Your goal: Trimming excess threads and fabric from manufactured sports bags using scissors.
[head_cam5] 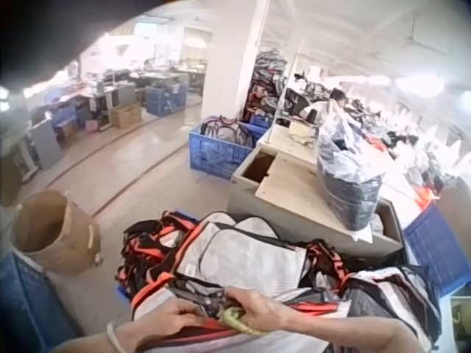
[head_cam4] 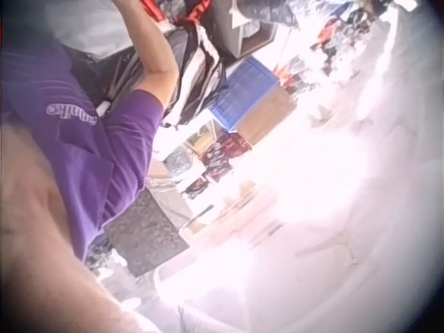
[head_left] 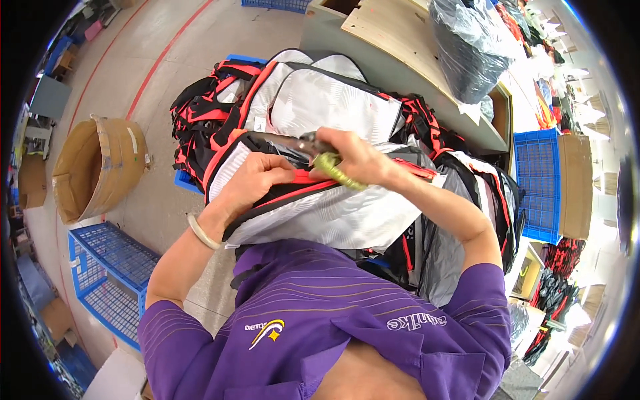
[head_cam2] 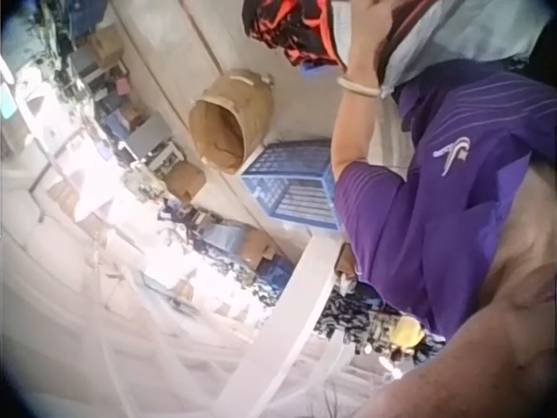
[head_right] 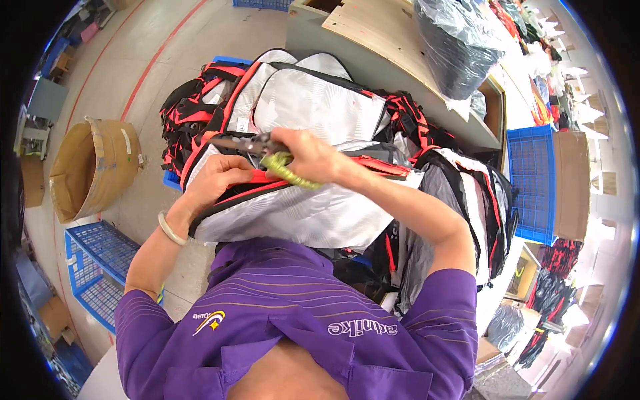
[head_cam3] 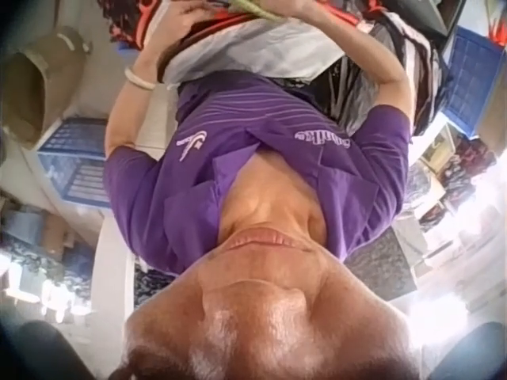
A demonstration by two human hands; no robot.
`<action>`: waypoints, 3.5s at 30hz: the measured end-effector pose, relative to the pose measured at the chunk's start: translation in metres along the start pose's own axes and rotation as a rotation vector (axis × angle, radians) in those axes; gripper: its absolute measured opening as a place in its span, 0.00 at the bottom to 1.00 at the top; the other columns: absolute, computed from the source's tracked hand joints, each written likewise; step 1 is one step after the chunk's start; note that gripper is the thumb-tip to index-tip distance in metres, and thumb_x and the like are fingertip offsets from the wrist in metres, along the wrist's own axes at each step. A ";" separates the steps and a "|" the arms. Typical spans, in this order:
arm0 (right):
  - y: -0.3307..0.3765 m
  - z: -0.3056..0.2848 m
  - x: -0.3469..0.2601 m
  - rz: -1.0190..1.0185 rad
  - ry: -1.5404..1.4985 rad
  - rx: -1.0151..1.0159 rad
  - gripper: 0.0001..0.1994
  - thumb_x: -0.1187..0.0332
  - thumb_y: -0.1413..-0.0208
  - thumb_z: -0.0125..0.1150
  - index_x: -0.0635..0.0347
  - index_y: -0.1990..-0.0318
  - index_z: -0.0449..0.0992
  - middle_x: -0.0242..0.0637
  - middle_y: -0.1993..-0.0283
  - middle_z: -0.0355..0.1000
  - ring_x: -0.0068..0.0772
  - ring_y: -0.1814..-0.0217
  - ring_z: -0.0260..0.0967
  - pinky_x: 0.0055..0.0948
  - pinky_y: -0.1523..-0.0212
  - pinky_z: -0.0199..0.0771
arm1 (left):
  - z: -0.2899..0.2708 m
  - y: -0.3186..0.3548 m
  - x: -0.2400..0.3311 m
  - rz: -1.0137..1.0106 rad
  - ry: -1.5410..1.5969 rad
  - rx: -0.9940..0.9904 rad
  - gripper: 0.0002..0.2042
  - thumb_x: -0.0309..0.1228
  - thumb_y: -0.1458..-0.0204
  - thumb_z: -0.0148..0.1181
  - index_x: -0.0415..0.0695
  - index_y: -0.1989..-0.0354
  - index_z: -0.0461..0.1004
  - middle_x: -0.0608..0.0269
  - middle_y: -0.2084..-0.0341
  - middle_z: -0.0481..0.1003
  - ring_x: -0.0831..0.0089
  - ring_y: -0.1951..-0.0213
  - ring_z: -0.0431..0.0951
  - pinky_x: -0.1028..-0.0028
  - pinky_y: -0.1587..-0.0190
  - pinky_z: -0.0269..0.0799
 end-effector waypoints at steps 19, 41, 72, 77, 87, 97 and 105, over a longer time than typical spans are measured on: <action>0.027 -0.061 0.020 -0.271 0.341 0.135 0.34 0.49 0.70 0.77 0.66 0.65 0.66 0.40 0.70 0.60 0.41 0.70 0.59 0.36 0.67 0.62 | 0.002 0.011 0.009 0.085 0.505 0.061 0.09 0.23 0.49 0.54 0.34 0.62 0.77 0.63 0.69 0.78 0.81 0.67 0.76 0.83 0.58 0.68; 0.033 -0.052 0.022 -0.212 0.595 0.010 0.32 0.45 0.70 0.74 0.64 0.68 0.69 0.39 0.69 0.66 0.45 0.67 0.68 0.40 0.69 0.68 | -0.002 0.006 -0.001 0.108 0.557 0.006 0.09 0.21 0.50 0.55 0.33 0.62 0.76 0.63 0.68 0.78 0.81 0.65 0.75 0.83 0.56 0.67; 0.030 -0.046 0.023 -0.234 0.474 0.028 0.30 0.44 0.66 0.72 0.65 0.74 0.69 0.41 0.76 0.68 0.50 0.72 0.69 0.41 0.72 0.67 | -0.003 0.001 -0.005 0.082 0.611 0.012 0.07 0.21 0.50 0.57 0.34 0.63 0.77 0.65 0.69 0.78 0.82 0.66 0.74 0.83 0.56 0.66; 0.037 -0.071 0.046 -0.092 0.361 0.244 0.26 0.52 0.64 0.75 0.66 0.74 0.68 0.46 0.77 0.66 0.48 0.76 0.67 0.39 0.73 0.66 | -0.008 -0.004 -0.004 0.072 0.477 -0.007 0.08 0.24 0.49 0.57 0.35 0.62 0.77 0.68 0.70 0.77 0.83 0.66 0.73 0.84 0.57 0.65; 0.193 -0.001 0.245 0.608 -0.137 0.874 0.29 0.52 0.60 0.74 0.67 0.60 0.69 0.38 0.67 0.72 0.27 0.65 0.69 0.29 0.60 0.71 | -0.108 -0.090 -0.031 0.479 -1.562 0.566 0.19 0.35 0.58 0.67 0.42 0.58 0.74 0.52 0.64 0.74 0.55 0.57 0.72 0.61 0.51 0.65; 0.171 0.092 0.214 0.468 -0.490 1.085 0.22 0.65 0.59 0.74 0.64 0.59 0.69 0.34 0.61 0.73 0.23 0.60 0.67 0.24 0.57 0.66 | 0.036 -0.080 -0.130 0.360 -0.828 0.063 0.18 0.41 0.55 0.65 0.41 0.62 0.77 0.57 0.73 0.74 0.60 0.61 0.70 0.65 0.54 0.65; 0.114 0.041 0.218 0.533 -0.413 0.852 0.21 0.62 0.61 0.73 0.65 0.68 0.68 0.33 0.72 0.65 0.24 0.69 0.60 0.26 0.65 0.62 | 0.032 -0.120 -0.155 0.419 -0.866 0.114 0.20 0.47 0.56 0.64 0.41 0.64 0.77 0.51 0.74 0.72 0.54 0.67 0.72 0.61 0.62 0.66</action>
Point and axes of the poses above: each hand's wrist, its own y-axis away from the middle knuckle, its own z-axis out of the palm, x = y × z, the point moved 3 cm from there along -y, towards the middle knuckle
